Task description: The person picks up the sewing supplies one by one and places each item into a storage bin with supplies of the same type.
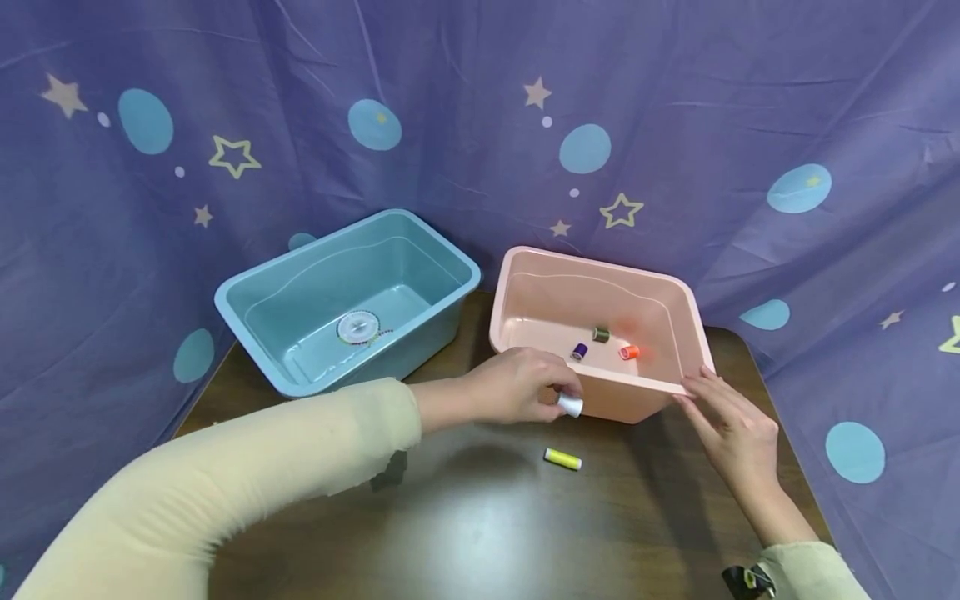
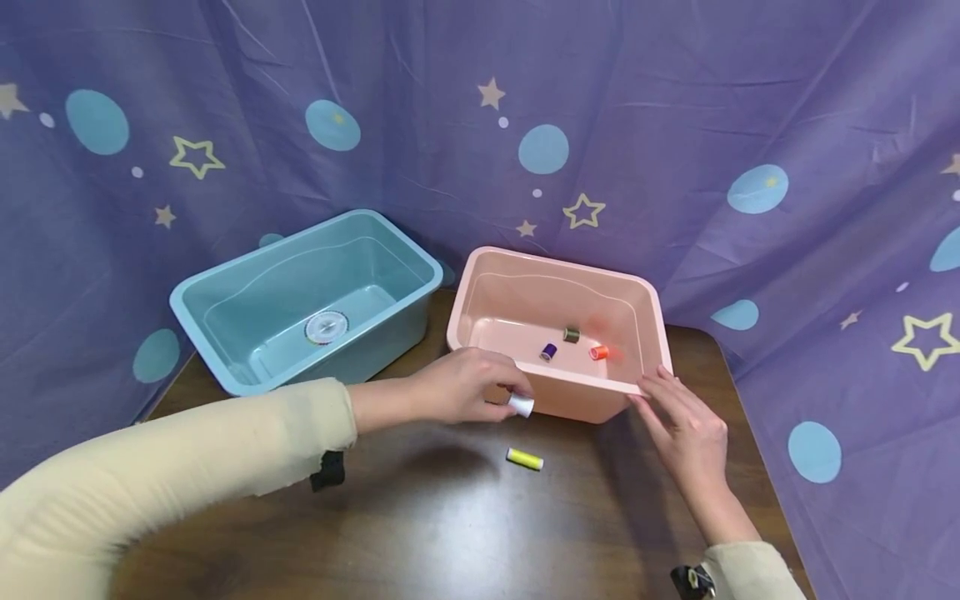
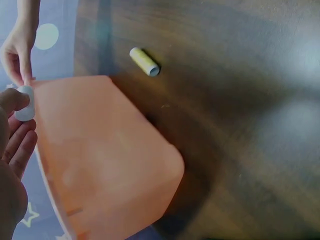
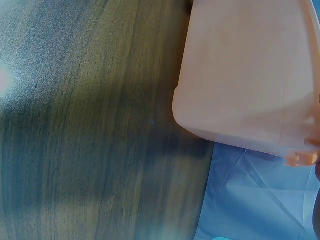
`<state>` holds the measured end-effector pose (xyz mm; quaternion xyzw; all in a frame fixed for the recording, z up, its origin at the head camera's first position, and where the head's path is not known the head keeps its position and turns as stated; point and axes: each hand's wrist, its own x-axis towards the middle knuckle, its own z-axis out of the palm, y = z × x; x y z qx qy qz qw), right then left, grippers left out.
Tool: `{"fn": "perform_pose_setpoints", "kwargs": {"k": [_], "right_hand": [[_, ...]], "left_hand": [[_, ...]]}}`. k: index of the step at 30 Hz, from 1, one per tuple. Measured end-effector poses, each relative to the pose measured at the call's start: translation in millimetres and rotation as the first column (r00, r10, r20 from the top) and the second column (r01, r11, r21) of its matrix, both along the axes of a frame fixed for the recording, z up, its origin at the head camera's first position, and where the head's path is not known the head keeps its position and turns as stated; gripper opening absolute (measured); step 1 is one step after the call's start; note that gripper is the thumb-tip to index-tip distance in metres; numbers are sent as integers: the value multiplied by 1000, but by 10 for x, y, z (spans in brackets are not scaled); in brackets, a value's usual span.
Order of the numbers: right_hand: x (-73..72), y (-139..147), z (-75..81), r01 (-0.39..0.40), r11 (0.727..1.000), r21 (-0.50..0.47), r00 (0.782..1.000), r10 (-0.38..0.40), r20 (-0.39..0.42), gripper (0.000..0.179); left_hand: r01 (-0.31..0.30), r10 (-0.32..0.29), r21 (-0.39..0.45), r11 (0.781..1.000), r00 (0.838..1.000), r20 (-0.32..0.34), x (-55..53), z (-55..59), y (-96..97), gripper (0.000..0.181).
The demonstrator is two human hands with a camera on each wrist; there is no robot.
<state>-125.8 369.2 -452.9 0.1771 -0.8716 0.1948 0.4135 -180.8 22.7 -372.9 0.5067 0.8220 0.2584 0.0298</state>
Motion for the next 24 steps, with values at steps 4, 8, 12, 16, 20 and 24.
{"fn": "perform_pose_setpoints", "kwargs": {"k": [4, 8, 12, 16, 20, 24], "right_hand": [[6, -3, -5, 5, 1000, -3, 1000, -5, 2, 53], [5, -1, -6, 8, 1000, -4, 1000, -8, 6, 53], [2, -2, -8, 0, 1000, -10, 1000, 0, 4, 52], [2, -7, -5, -1, 1000, -12, 1000, 1, 6, 52], [4, -8, 3, 3, 1000, -9, 1000, -3, 8, 53], [8, -10, 10, 3, 1000, -7, 1000, -3, 9, 53]], "left_hand": [[-4, 4, 9, 1000, 1000, -22, -78, 114, -8, 21], [-19, 20, 31, 999, 999, -37, -175, 212, -14, 20], [-41, 42, 39, 998, 999, -26, -283, 307, -13, 21], [-56, 57, 30, 998, 998, -23, -389, 406, 13, 23], [-82, 82, 7, 997, 995, -51, -494, 498, 86, 18], [-97, 97, -4, 995, 993, -61, -601, 565, 165, 15]]}}
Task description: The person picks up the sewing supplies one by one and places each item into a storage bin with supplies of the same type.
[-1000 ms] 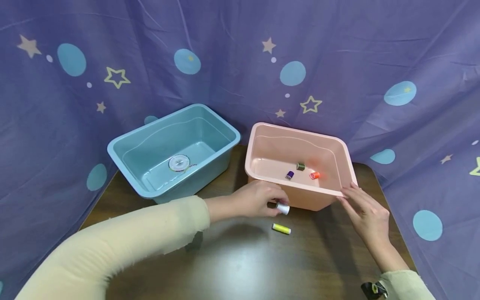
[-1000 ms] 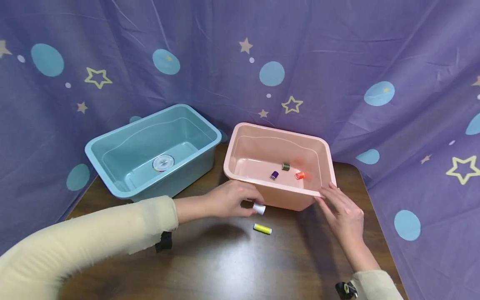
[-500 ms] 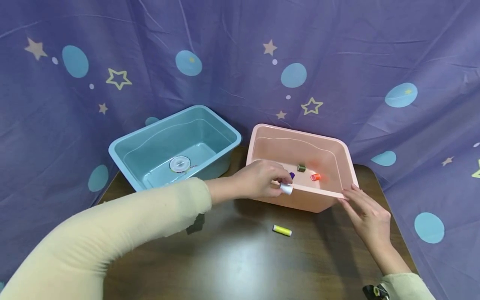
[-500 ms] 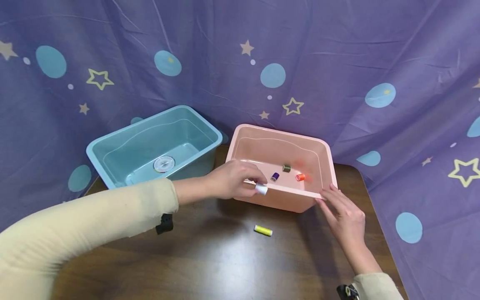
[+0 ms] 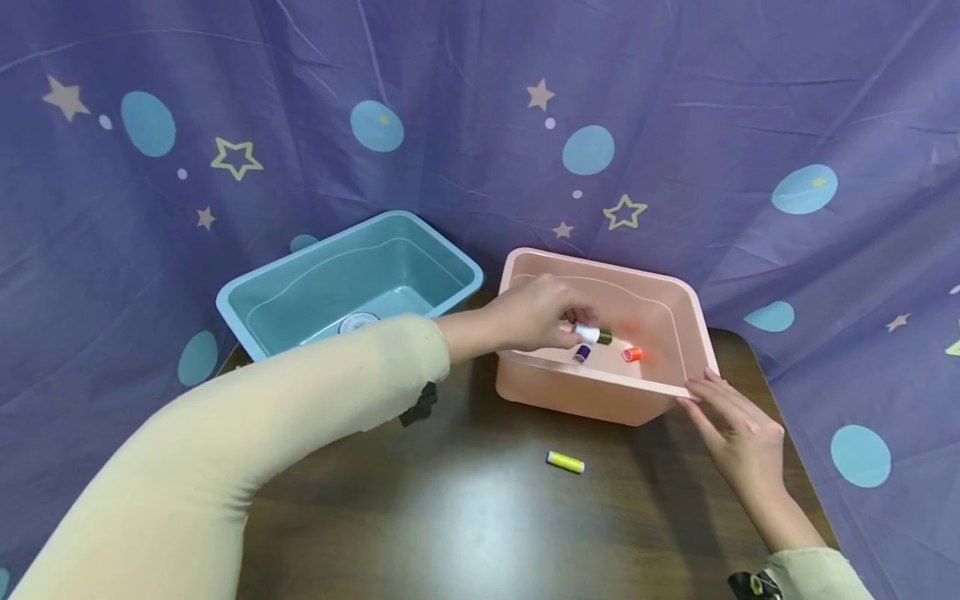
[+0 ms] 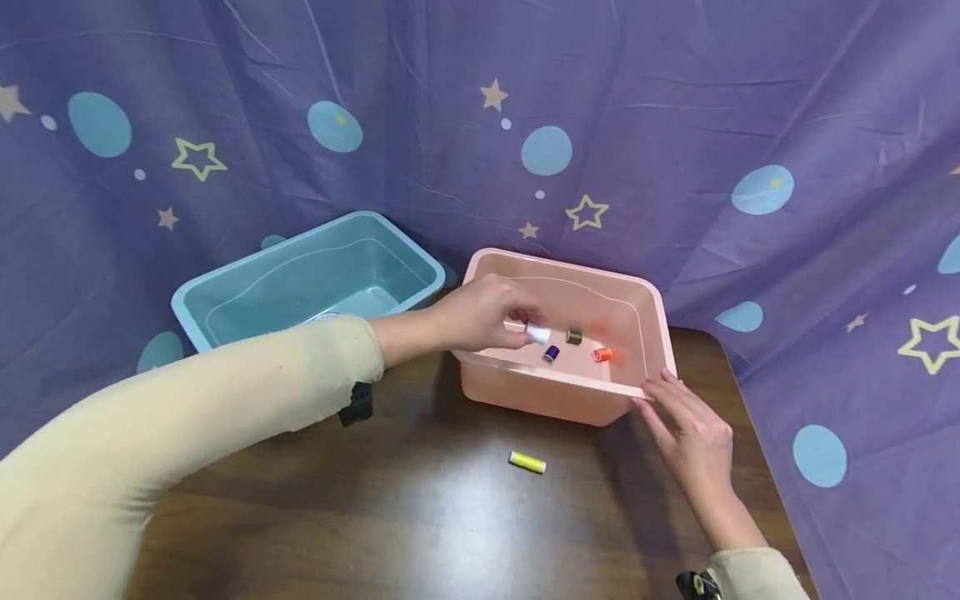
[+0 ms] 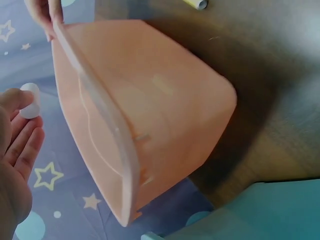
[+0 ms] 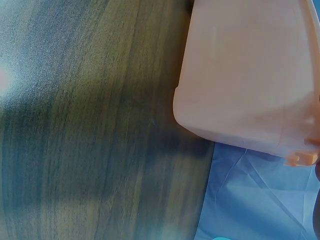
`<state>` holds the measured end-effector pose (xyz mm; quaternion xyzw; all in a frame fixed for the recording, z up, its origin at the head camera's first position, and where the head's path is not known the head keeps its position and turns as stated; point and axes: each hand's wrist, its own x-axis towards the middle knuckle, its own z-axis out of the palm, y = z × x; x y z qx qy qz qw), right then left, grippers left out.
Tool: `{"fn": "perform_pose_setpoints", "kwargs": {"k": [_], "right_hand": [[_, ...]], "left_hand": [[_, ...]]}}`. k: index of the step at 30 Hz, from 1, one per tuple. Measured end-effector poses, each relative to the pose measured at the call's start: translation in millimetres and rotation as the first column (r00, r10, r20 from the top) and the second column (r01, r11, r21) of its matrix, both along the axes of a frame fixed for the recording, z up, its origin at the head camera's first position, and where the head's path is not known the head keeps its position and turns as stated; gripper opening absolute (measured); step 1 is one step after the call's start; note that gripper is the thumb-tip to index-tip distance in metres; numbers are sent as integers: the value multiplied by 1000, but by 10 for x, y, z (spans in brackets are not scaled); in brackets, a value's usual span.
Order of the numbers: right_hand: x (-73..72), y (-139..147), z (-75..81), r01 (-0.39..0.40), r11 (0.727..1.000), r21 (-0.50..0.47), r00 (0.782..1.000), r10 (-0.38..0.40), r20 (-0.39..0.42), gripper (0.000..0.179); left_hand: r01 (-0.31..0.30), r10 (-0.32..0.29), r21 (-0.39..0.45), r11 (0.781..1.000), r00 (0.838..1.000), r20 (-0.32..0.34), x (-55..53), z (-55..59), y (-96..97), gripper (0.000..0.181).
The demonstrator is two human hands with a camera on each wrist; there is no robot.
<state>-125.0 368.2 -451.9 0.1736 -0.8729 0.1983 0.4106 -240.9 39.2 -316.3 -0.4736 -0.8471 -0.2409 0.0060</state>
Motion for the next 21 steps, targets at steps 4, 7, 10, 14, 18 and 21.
{"fn": "perform_pose_setpoints", "kwargs": {"k": [4, 7, 10, 14, 18, 21], "right_hand": [[7, 3, 1, -1, 1000, -3, 1000, 1, 1, 53], [9, 6, 3, -1, 1000, -5, 1000, 1, -2, 53], [4, 8, 1, -4, 1000, -4, 1000, 4, -5, 53], [-6, 12, -3, -10, 1000, -2, 1000, 10, -2, 53], [-14, 16, -9, -14, 1000, 0, 1000, 14, -8, 52], [-20, 17, -13, -13, 1000, 1, 1000, 13, -13, 52]], "left_hand": [[15, -15, -2, 1000, 1000, 22, -112, 26, 67, 15], [21, -21, -15, 1000, 999, 41, -198, 42, 102, 15], [15, -13, -44, 999, 999, 47, -286, 71, 139, 16], [-1, 3, -84, 996, 1000, 24, -405, 121, 198, 17], [-2, 4, -100, 995, 1000, 20, -512, 149, 273, 16], [-5, 8, -104, 995, 1000, 25, -580, 143, 339, 13]]}}
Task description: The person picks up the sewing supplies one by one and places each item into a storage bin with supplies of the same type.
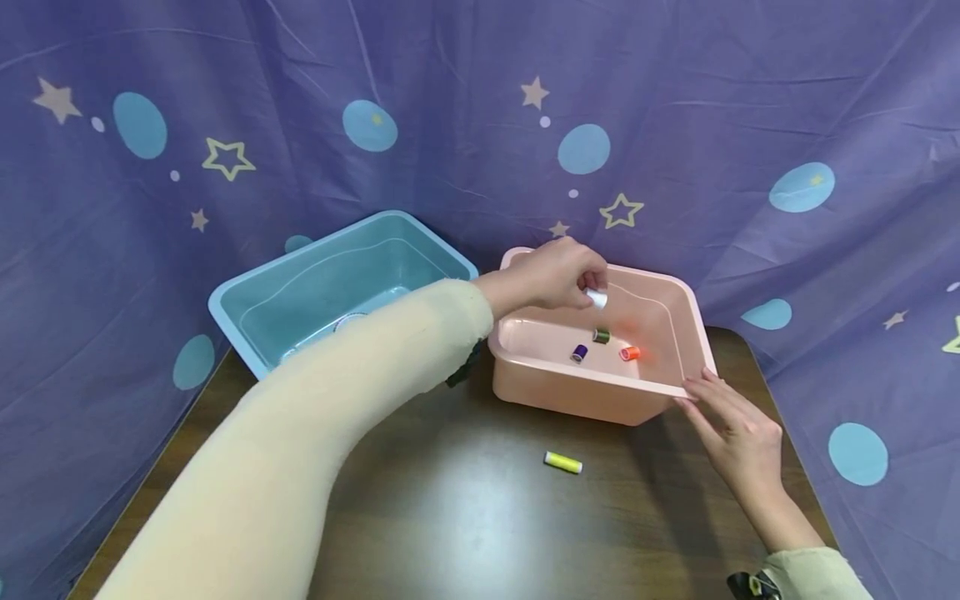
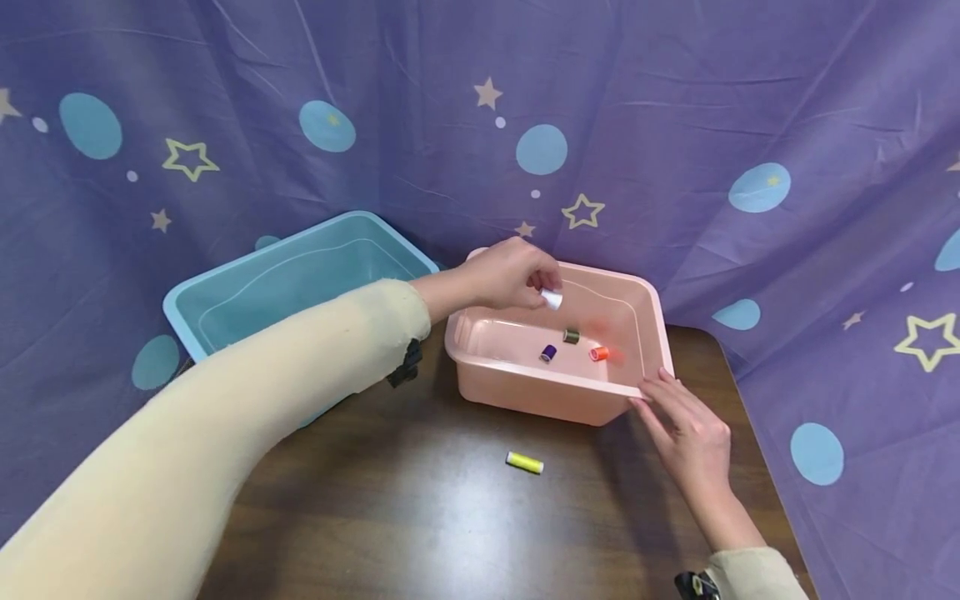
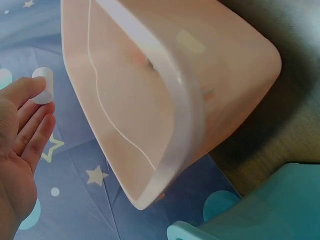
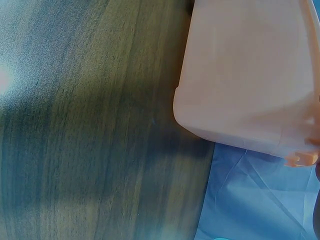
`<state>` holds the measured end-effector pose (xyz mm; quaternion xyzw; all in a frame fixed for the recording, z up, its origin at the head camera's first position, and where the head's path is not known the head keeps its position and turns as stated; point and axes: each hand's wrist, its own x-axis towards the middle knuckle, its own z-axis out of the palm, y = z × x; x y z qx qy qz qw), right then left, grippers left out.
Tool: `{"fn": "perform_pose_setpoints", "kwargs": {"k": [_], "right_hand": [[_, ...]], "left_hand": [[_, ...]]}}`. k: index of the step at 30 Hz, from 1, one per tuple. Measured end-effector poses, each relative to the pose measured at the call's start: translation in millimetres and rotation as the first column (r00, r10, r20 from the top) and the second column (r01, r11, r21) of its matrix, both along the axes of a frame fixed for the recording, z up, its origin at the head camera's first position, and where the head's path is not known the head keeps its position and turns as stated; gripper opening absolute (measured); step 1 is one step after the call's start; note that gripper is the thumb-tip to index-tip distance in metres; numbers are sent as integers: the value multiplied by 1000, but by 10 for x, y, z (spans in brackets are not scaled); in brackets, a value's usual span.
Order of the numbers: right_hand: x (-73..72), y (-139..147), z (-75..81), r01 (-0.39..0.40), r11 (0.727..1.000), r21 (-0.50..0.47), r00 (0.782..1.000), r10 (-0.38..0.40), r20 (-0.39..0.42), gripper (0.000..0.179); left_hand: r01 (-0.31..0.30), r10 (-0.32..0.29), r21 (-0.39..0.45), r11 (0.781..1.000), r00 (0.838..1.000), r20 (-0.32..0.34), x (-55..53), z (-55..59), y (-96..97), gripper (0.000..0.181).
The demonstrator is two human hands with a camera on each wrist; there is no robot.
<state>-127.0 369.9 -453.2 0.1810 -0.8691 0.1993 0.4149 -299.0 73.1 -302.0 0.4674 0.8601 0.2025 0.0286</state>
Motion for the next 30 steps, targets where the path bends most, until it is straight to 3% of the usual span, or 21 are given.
{"fn": "perform_pose_setpoints", "kwargs": {"k": [7, 15, 30], "right_hand": [[2, 7, -5, 7, 1000, -1, 1000, -7, 15, 53], [-7, 16, -8, -2, 1000, -3, 1000, 2, 0, 51], [-23, 33, -16, -11, 1000, 15, 1000, 11, 2, 50]], "left_hand": [[5, -6, 7, 1000, 999, 38, -100, -57, 171, 12], [22, -23, 16, 1000, 999, 39, -215, -149, 368, 11], [69, -61, -86, 994, 994, 88, -366, -280, 642, 19]]}}
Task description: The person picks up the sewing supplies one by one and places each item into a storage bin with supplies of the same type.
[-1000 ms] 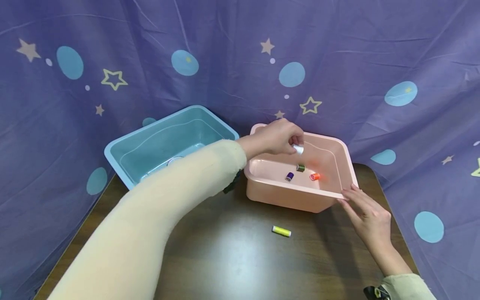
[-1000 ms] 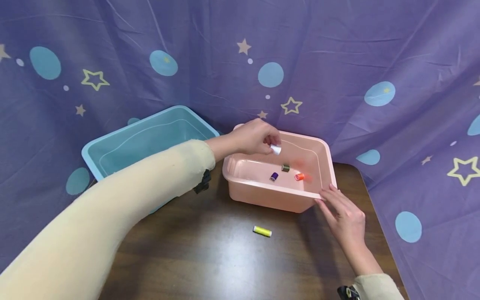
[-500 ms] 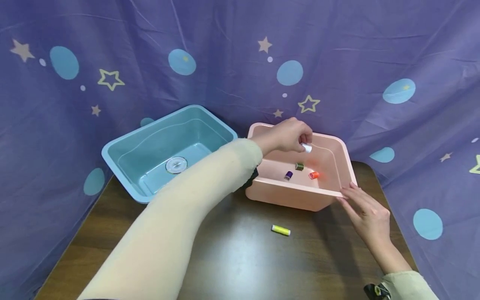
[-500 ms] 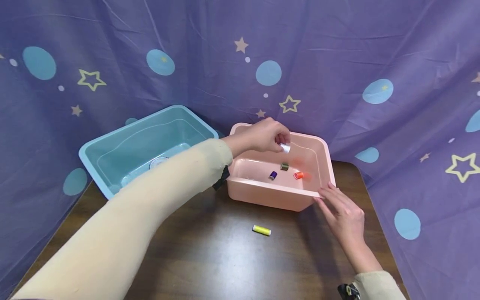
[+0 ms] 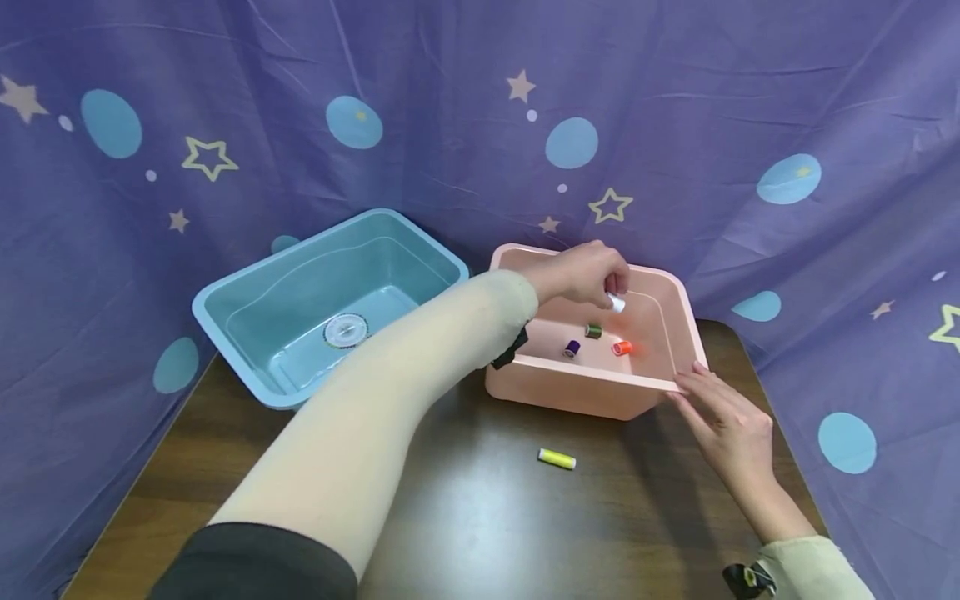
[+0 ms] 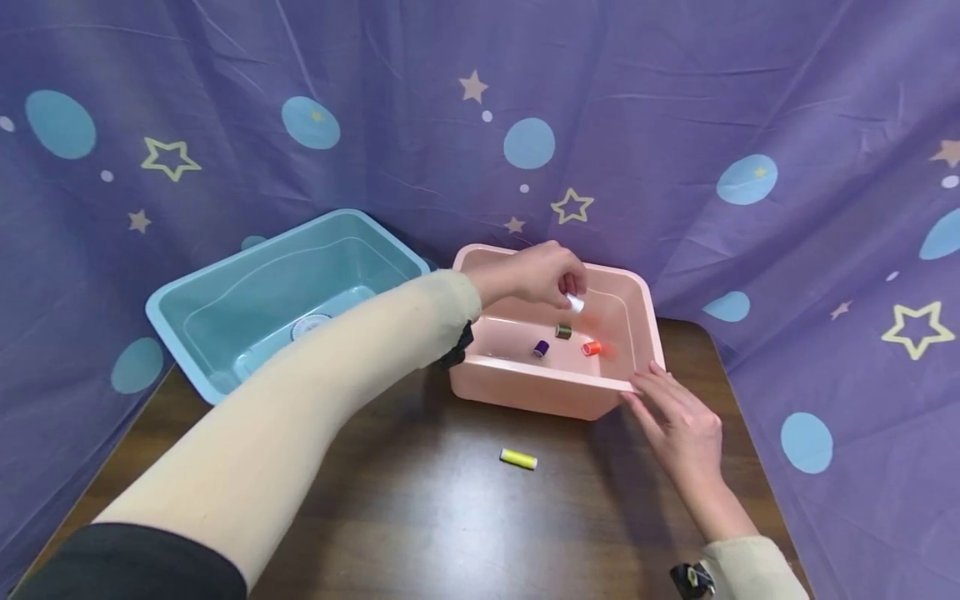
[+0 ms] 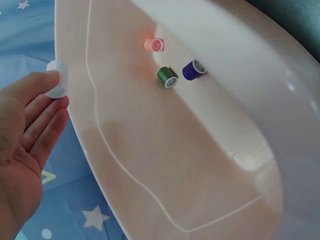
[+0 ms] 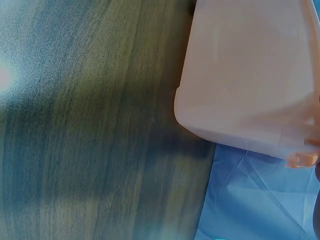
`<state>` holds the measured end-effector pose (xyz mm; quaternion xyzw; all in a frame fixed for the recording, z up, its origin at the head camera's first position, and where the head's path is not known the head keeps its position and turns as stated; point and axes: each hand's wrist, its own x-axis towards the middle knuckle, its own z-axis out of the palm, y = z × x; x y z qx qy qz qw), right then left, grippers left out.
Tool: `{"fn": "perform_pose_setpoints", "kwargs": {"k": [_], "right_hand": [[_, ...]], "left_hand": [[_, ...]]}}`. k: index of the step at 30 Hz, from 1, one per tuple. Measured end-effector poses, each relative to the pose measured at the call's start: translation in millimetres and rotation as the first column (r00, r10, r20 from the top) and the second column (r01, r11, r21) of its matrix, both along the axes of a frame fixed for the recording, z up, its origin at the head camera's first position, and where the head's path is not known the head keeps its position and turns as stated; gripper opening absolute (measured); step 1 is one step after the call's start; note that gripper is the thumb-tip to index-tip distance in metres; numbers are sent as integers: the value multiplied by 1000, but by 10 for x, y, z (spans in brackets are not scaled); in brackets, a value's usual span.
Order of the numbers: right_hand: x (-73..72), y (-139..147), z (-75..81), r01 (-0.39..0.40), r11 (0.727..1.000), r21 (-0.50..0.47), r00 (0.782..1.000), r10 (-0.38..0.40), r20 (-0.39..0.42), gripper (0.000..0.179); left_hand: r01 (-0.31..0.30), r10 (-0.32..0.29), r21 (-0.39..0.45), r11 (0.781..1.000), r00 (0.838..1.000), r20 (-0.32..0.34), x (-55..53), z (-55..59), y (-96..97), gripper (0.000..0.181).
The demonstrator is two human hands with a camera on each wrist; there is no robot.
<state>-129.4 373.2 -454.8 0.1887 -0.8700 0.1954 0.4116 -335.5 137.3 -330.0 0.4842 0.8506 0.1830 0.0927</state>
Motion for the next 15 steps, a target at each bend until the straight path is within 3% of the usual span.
{"fn": "perform_pose_setpoints", "kwargs": {"k": [8, 12, 15], "right_hand": [[4, -6, 25, 7, 1000, -8, 1000, -7, 17, 52], [3, -11, 24, 7, 1000, -10, 1000, -7, 20, 52], [7, -15, 17, 11, 1000, -8, 1000, -11, 22, 52]], "left_hand": [[0, 0, -74, 997, 1000, -8, -106, -173, -4, 18], [-24, 33, -101, 995, 995, 91, -100, -217, -49, 16], [-36, 60, -128, 991, 980, 190, -85, -243, -76, 16]]}}
